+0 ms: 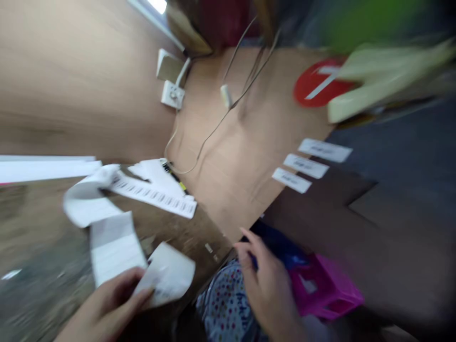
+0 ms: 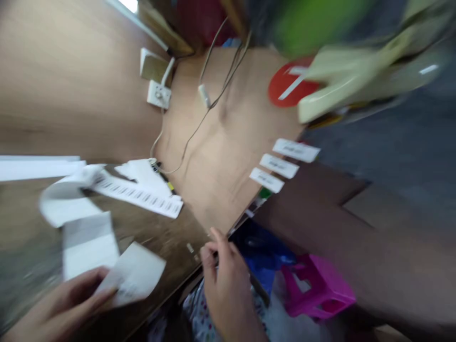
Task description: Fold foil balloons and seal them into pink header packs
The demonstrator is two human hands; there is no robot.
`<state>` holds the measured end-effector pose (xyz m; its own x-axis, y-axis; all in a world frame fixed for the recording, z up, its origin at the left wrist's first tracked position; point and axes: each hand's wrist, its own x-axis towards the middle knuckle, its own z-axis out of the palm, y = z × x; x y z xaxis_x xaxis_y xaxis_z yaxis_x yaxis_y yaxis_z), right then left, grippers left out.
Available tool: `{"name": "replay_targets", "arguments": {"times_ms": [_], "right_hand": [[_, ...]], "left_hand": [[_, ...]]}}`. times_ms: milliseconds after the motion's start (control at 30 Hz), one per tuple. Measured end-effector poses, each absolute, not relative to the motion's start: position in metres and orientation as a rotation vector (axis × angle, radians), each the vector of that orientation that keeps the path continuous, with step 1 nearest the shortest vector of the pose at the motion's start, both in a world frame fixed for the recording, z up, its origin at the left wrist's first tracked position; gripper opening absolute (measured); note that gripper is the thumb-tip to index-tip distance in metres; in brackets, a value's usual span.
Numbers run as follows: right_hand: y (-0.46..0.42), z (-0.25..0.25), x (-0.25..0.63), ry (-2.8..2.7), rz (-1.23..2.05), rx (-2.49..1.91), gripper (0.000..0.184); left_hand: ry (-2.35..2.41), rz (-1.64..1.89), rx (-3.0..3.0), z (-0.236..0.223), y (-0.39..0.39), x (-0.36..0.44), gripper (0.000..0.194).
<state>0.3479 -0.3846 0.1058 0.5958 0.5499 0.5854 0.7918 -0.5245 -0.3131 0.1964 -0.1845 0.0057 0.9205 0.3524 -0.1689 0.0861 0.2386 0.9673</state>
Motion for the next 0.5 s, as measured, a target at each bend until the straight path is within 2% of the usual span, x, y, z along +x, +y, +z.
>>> {"name": "replay_targets", "arguments": {"times_ms": [67, 100, 167, 267, 367, 433, 500], "right_hand": [[-0.363, 0.057, 0.319, -0.858, 0.034, -2.044, 0.052], [-0.351, 0.036, 0.307, -0.738, 0.229, -1.881, 0.059], [-0.330, 0.007, 0.291, -0.513, 0.391, -1.573, 0.062], [-0.310, -0.008, 0.286, -0.350, 0.370, -1.384, 0.053], [-0.309, -0.001, 0.292, -0.433, 0.360, -1.509, 0.037], [-0.314, 0.008, 0.297, -0.597, 0.132, -1.733, 0.028], [-0.318, 0.015, 0.301, -0.824, -0.243, -1.900, 0.024]], "left_hand": [[0.379, 0.220, 1.277, 0.021, -0.188, 0.194, 0.035], [0.395, 0.233, 1.243, 0.025, -0.189, 0.194, 0.036], [0.388, 0.232, 1.201, 0.026, -0.190, 0.194, 0.036], [0.303, 0.112, 1.228, 0.019, -0.187, 0.190, 0.036], [0.290, 0.121, 1.205, 0.014, -0.185, 0.186, 0.031], [0.318, 0.182, 1.178, 0.014, -0.183, 0.186, 0.032], [0.333, 0.195, 1.174, 0.014, -0.183, 0.188, 0.035]]}}
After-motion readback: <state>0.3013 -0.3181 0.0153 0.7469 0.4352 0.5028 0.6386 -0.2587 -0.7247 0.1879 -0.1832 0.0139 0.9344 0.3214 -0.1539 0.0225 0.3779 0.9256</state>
